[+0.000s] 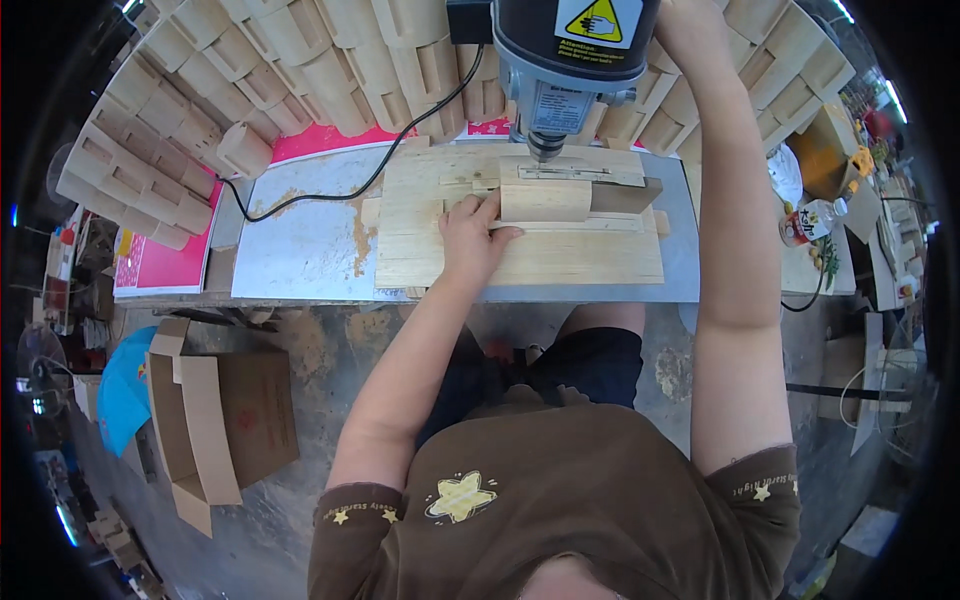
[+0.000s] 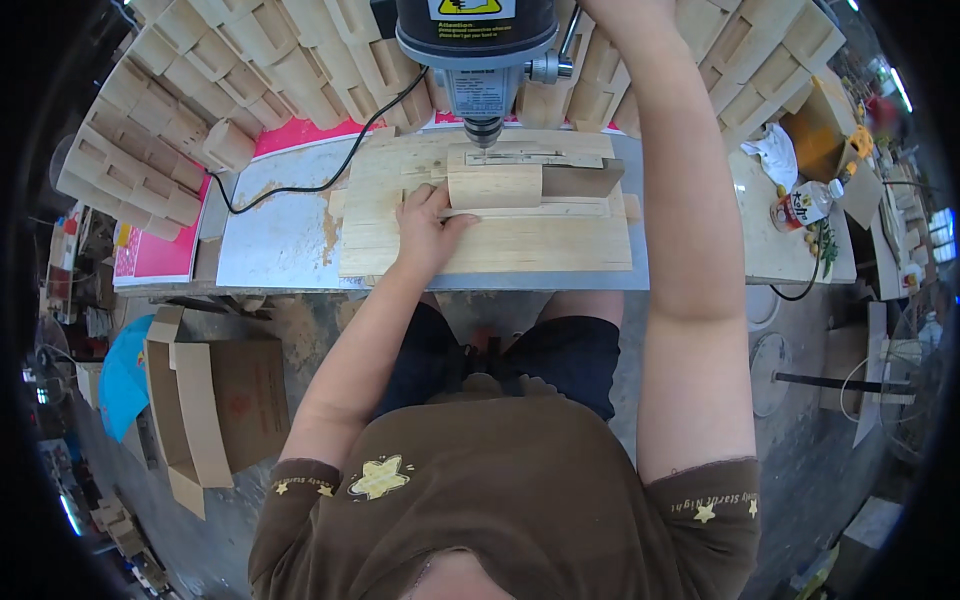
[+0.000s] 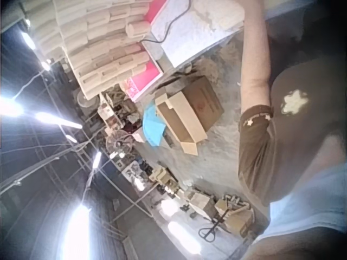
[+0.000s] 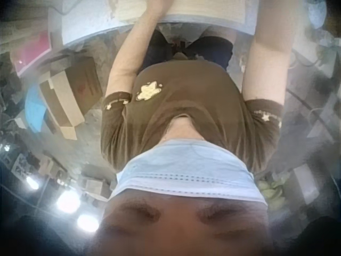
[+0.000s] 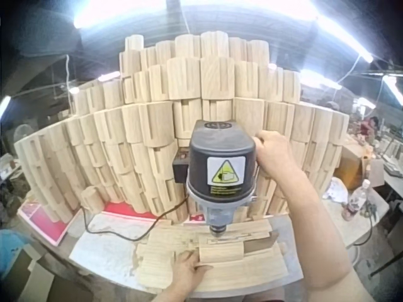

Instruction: Using a drill press to drill holes into cylindrical wooden blocks while measuring for accuracy.

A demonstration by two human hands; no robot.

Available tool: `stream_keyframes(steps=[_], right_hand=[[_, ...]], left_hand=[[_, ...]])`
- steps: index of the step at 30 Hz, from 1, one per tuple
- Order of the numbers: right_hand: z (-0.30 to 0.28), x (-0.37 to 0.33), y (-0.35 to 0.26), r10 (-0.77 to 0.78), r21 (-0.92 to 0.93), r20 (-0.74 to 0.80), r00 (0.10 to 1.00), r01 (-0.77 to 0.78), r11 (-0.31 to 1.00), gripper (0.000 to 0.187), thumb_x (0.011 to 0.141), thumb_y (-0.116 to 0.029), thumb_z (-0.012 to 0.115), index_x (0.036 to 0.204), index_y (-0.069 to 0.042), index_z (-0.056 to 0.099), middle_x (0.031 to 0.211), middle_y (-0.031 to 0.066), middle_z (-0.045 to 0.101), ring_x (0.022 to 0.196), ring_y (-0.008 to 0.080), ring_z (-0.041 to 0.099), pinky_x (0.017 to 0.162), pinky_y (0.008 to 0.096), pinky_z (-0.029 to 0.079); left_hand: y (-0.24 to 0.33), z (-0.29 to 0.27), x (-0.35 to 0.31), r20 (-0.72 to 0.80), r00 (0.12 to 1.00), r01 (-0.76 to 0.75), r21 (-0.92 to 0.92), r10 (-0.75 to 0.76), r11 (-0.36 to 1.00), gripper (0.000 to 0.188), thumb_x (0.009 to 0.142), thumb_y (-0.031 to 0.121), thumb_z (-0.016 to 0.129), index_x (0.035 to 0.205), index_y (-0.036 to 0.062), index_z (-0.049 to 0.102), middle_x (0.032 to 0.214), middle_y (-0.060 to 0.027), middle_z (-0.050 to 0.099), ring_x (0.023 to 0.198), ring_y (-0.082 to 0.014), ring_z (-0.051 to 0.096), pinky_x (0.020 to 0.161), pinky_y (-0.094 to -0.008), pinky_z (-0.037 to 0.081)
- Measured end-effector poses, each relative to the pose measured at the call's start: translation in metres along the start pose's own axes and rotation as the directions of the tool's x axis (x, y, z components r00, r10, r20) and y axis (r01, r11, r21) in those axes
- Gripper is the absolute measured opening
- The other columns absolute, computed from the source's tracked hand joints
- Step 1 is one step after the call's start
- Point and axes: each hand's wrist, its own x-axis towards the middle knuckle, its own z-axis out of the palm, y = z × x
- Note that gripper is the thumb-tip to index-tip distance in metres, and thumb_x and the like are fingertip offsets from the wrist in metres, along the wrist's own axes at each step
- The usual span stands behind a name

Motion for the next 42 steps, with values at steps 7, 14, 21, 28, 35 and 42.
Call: stream_keyframes(steps=[7, 14, 21, 28, 35, 42], right_hand=[[-0.043, -0.05, -0.015, -0.052, 0.196, 0.118, 0.992, 0.028, 0.98, 0.026, 0.09, -0.021, 0.052, 0.084, 0.003, 0.06, 0.065, 0.0088, 0.051, 0.064, 0.0168, 0.05, 0.06, 0.0288, 0.041], [-0.048, -0.143, -0.035, 0.07, 0.395, 0.06, 0.996, -0.089, 0.914, 0.013, 0.087, -0.007, 0.055, 0.078, 0.001, 0.059, 0.059, 0.0062, 0.051, 0.053, 0.0115, 0.047, 0.051, 0.0246, 0.037], [-0.002, -0.194, -0.009, 0.015, 0.516, -0.104, 0.995, 0.041, 0.856, 0.013, 0.088, -0.003, 0.051, 0.089, 0.004, 0.063, 0.068, 0.0077, 0.056, 0.058, 0.0117, 0.05, 0.054, 0.024, 0.039], [0.016, -0.202, 0.003, -0.052, 0.464, -0.073, 0.996, 0.081, 0.882, 0.013, 0.087, -0.001, 0.049, 0.09, 0.003, 0.061, 0.076, 0.0091, 0.06, 0.069, 0.02, 0.053, 0.062, 0.0297, 0.041], [-0.042, -0.134, -0.01, -0.028, 0.394, -0.088, 0.996, 0.061, 0.917, 0.014, 0.09, -0.006, 0.052, 0.085, 0.002, 0.062, 0.062, 0.004, 0.054, 0.058, 0.0079, 0.047, 0.054, 0.0229, 0.038], [0.013, -0.004, 0.032, 0.033, 0.156, -0.057, 0.998, -0.024, 0.987, 0.029, 0.091, -0.03, 0.052, 0.097, -0.004, 0.063, 0.069, 0.0137, 0.058, 0.065, 0.0158, 0.054, 0.065, 0.0293, 0.045]], left_hand=[[-0.002, -0.004, -0.003, 0.001, 1.0, 0.013, 0.002, -0.013, 1.0, 0.058, 0.062, 0.025, 0.077, 0.117, 0.0143, 0.06, 0.081, -0.0031, 0.054, 0.085, -0.0234, 0.053, 0.077, -0.0409, 0.034], [-0.001, -0.003, -0.002, 0.0, 0.999, 0.037, -0.042, -0.037, 0.998, 0.057, 0.062, 0.025, 0.077, 0.115, 0.0142, 0.06, 0.082, -0.004, 0.054, 0.086, -0.0256, 0.054, 0.079, -0.0424, 0.035], [0.006, 0.0, -0.004, -0.13, 0.991, -0.033, 0.012, 0.034, 0.999, 0.057, 0.059, 0.025, 0.079, 0.111, 0.0111, 0.061, 0.083, -0.0048, 0.055, 0.086, -0.0258, 0.054, 0.078, -0.0437, 0.035], [0.003, 0.001, -0.005, -0.06, 0.998, 0.018, -0.034, -0.02, 0.999, 0.062, 0.058, 0.023, 0.079, 0.116, 0.0114, 0.06, 0.084, -0.0046, 0.053, 0.089, -0.0251, 0.052, 0.08, -0.0411, 0.034], [0.009, 0.001, -0.004, -0.079, 0.997, -0.022, -0.051, 0.018, 0.998, 0.06, 0.057, 0.024, 0.079, 0.113, 0.0116, 0.061, 0.082, -0.0049, 0.054, 0.086, -0.0262, 0.053, 0.079, -0.0424, 0.035], [0.003, -0.001, 0.001, -0.003, 0.998, 0.065, -0.206, -0.067, 0.976, 0.054, 0.056, 0.027, 0.081, 0.106, 0.0127, 0.065, 0.082, -0.005, 0.056, 0.083, -0.0262, 0.056, 0.079, -0.0431, 0.036]])
